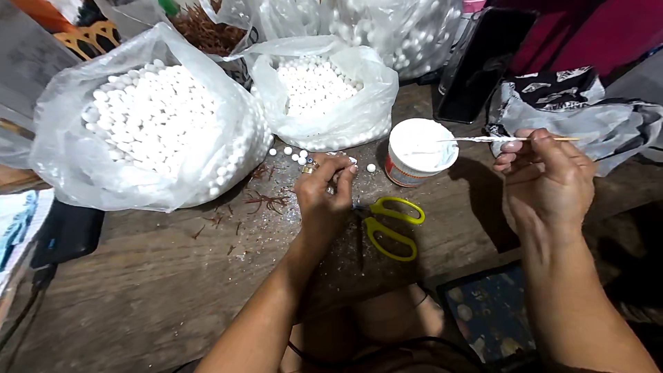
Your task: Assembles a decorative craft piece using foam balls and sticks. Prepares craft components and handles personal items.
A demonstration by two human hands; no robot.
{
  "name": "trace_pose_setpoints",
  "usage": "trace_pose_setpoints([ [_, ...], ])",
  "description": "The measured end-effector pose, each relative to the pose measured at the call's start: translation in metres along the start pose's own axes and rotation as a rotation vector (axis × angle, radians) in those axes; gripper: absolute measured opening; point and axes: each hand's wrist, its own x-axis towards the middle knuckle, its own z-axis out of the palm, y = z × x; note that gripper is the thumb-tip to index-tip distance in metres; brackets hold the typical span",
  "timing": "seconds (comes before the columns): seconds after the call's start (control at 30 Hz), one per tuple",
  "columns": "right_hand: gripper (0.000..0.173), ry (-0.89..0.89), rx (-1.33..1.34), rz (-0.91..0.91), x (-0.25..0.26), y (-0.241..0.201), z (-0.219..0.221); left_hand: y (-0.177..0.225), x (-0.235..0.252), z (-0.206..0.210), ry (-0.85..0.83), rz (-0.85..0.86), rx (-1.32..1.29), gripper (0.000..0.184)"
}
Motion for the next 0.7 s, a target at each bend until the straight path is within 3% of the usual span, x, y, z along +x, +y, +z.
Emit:
trace_pose_setpoints([
  [0.23, 0.038, -0.002, 0.033, 0.03, 0.0, 0.001, 0.003, 0.0, 0.002, 0.011, -0.002, 0.013, 0.0, 0.008],
  [0.7, 0.04, 0.019, 0.181, 0.089, 0.015, -0.006, 0.005, 0.023, 0.055, 0.059, -0.087, 0.17, 0.051, 0.009],
])
